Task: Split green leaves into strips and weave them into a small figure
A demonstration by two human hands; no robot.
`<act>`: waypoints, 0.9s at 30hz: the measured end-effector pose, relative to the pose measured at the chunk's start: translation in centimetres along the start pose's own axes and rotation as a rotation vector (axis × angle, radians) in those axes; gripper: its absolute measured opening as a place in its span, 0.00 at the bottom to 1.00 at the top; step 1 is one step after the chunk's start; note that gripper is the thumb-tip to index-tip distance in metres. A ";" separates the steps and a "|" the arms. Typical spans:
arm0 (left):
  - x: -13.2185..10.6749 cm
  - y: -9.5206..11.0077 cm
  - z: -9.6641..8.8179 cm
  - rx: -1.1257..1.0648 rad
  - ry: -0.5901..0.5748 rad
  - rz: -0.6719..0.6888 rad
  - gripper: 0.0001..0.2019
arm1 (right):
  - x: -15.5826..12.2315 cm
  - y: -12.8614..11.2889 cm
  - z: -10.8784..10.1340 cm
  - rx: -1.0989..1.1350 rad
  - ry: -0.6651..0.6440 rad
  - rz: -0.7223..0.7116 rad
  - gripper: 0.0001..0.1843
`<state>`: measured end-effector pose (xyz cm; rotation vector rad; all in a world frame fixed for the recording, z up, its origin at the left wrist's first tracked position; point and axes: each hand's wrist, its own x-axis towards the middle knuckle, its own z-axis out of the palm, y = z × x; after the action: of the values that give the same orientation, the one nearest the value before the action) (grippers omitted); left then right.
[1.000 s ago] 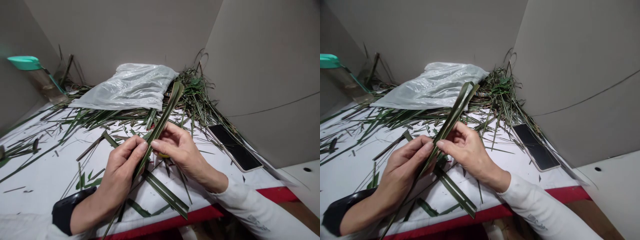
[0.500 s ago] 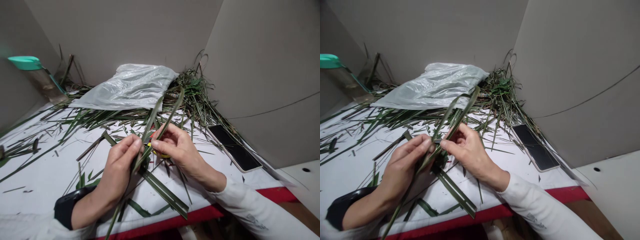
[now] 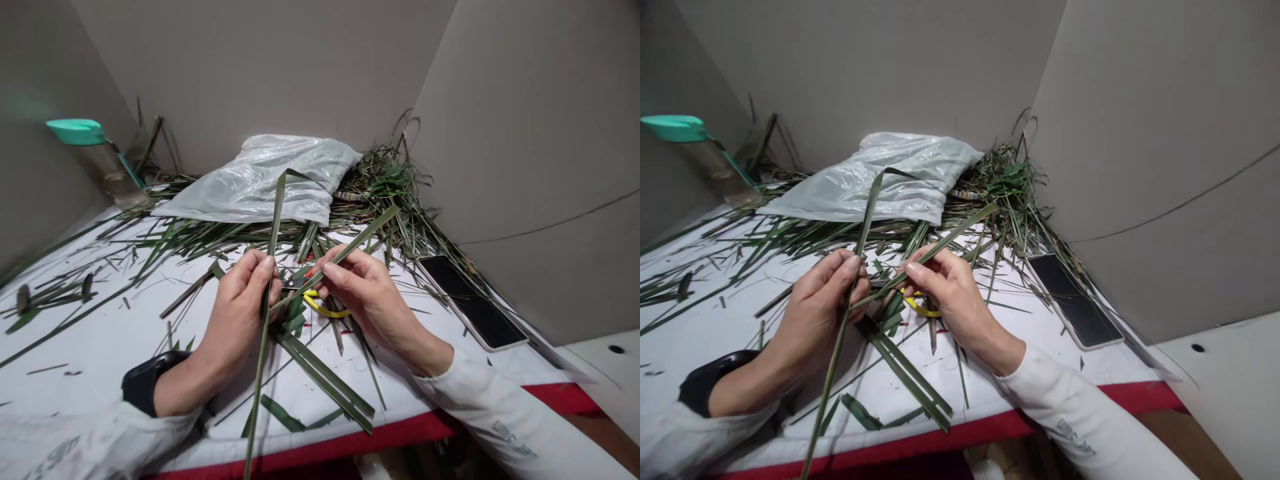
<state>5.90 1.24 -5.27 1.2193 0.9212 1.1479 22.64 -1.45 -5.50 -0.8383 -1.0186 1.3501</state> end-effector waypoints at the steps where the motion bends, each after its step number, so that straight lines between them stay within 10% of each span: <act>1: 0.0 0.2 0.0 0.017 0.014 0.012 0.13 | -0.1 0.0 0.1 0.014 -0.014 -0.008 0.07; 15: 2.5 0.3 -1.2 -0.088 0.194 0.021 0.13 | -1.8 -5.7 0.1 0.380 -0.115 -0.084 0.20; 27: 2.6 0.5 -2.0 -0.099 0.261 0.034 0.13 | -2.2 -12.0 -5.1 2.006 -0.363 -0.277 0.19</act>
<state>4.39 4.19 -4.92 1.0239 1.0270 1.3862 31.82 -4.04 3.58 1.0240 0.2965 1.5061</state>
